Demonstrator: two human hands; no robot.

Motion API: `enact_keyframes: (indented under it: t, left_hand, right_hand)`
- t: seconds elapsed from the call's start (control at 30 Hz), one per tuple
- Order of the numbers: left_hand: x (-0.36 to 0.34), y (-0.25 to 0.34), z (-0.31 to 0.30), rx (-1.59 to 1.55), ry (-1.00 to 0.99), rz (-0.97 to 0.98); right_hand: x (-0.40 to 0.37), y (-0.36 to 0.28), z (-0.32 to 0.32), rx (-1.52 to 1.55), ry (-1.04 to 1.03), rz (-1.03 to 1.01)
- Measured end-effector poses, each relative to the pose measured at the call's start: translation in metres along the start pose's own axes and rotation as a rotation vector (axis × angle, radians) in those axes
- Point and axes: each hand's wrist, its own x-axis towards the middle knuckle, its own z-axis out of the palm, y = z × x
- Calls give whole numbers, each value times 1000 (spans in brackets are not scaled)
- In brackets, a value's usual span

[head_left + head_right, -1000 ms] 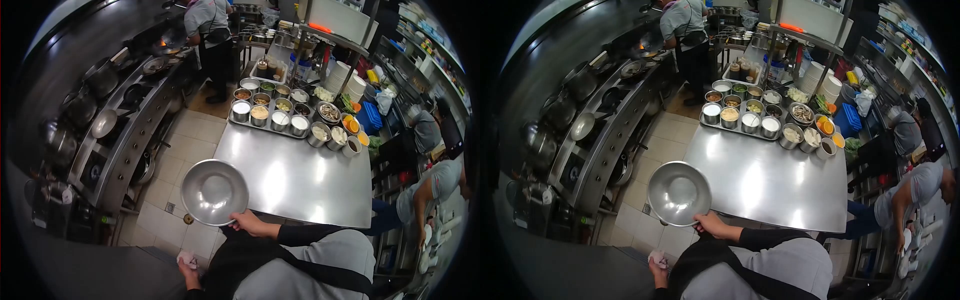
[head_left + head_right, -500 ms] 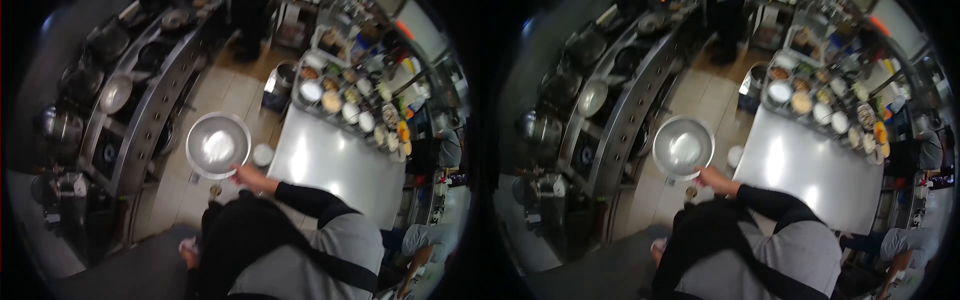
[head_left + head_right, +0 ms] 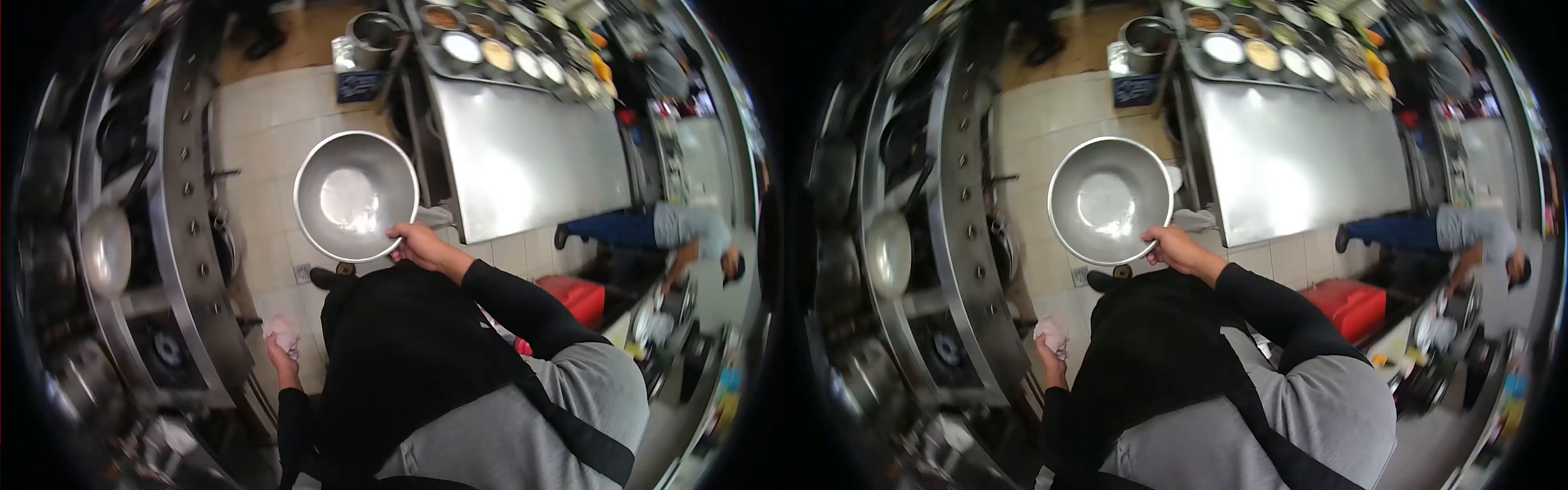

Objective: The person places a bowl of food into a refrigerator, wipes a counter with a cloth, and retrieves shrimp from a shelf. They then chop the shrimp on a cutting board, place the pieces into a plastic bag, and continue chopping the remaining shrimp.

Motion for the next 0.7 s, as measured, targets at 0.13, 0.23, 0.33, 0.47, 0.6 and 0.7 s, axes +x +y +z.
enact_keyframes:
  t: [0.13, 0.23, 0.33, 0.47, 0.6, 0.7]
  left_hand:
    - [52, 71, 65, 290, -236, 65]
    - [49, 109, 171, 454, -481, 96]
    - [-67, 120, 308, 557, -878, 528]
    - [-184, 59, 444, 948, -1080, 955]
    - [-244, -54, 549, 1523, -1403, 1622]
    - [-276, -113, 583, 1983, -1264, 1805]
  right_hand:
    - [-79, -8, -39, 243, 248, -341]
    - [-140, 15, -91, 444, 464, -636]
    - [-184, 57, -163, 624, 793, -835]
    - [-195, 129, -279, 818, 1188, -821]
    - [-150, 209, -413, 1289, 1348, -618]
    - [-103, 238, -494, 1595, 1343, -342]
